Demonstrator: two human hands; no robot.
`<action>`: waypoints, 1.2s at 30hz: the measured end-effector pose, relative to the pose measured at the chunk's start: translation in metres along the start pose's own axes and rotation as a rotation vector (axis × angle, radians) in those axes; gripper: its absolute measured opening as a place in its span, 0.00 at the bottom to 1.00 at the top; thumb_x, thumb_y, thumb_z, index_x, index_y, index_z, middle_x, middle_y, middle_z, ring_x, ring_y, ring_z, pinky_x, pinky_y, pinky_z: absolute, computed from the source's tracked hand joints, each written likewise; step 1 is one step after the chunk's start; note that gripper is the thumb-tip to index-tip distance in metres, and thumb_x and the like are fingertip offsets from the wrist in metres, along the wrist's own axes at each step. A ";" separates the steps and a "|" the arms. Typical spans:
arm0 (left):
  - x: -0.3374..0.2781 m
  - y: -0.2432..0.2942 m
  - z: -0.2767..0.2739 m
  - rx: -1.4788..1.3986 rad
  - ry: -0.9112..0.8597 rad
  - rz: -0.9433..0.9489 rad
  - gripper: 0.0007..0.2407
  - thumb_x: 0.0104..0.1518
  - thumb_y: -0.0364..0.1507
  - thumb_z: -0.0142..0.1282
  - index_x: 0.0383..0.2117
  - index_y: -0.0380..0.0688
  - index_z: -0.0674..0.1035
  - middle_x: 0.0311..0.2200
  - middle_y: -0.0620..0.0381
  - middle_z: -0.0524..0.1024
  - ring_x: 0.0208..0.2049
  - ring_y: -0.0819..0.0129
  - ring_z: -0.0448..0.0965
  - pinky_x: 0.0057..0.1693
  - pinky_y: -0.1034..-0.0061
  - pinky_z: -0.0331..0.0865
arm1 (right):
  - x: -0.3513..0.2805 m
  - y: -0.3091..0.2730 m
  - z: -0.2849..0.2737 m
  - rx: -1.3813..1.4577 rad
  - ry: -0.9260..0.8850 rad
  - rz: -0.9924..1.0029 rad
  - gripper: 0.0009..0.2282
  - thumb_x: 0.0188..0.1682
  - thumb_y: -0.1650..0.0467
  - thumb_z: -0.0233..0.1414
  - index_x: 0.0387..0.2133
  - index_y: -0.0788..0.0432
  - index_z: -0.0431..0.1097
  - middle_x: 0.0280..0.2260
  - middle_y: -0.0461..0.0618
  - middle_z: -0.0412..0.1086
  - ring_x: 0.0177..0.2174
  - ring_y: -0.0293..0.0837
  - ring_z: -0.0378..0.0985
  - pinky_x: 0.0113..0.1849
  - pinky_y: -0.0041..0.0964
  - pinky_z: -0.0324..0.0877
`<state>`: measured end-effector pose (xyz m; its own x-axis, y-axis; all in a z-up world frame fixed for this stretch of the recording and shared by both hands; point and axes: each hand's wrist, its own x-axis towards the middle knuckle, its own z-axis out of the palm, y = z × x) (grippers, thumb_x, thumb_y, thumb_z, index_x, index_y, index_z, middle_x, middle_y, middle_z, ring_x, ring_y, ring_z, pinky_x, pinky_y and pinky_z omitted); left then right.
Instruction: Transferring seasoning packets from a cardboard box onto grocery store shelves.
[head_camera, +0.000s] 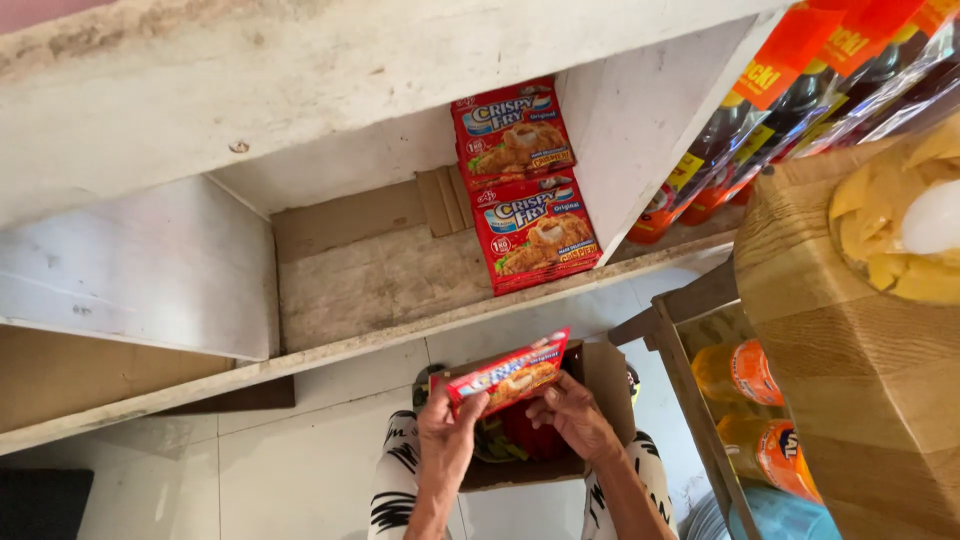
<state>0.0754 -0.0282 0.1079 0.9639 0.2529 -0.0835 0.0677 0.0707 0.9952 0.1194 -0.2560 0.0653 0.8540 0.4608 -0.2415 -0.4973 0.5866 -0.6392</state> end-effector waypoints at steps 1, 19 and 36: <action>0.009 0.033 0.004 -0.146 0.006 0.001 0.10 0.62 0.23 0.62 0.48 0.36 0.79 0.43 0.55 0.81 0.45 0.73 0.77 0.53 0.76 0.74 | 0.001 -0.002 0.000 -0.024 0.018 0.023 0.15 0.51 0.68 0.56 0.49 0.61 0.67 0.41 0.54 0.76 0.36 0.46 0.81 0.38 0.41 0.75; 0.263 0.138 0.089 -0.457 -0.094 0.319 0.21 0.56 0.10 0.50 0.56 0.40 0.72 0.50 0.58 0.78 0.51 0.71 0.76 0.59 0.74 0.69 | 0.022 0.011 -0.002 -0.156 0.059 0.212 0.20 0.46 0.69 0.60 0.53 0.59 0.67 0.44 0.51 0.75 0.37 0.43 0.78 0.37 0.37 0.72; 0.244 0.221 0.110 0.952 0.056 0.383 0.31 0.52 0.40 0.63 0.64 0.47 0.67 0.63 0.41 0.62 0.60 0.40 0.64 0.62 0.47 0.59 | 0.033 0.022 0.000 -0.285 0.057 0.190 0.21 0.45 0.68 0.62 0.52 0.60 0.69 0.42 0.50 0.76 0.36 0.40 0.78 0.35 0.33 0.71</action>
<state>0.3536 -0.0570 0.3135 0.9521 0.1436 0.2700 -0.0423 -0.8125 0.5814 0.1368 -0.2277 0.0433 0.7614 0.5013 -0.4110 -0.5923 0.2805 -0.7553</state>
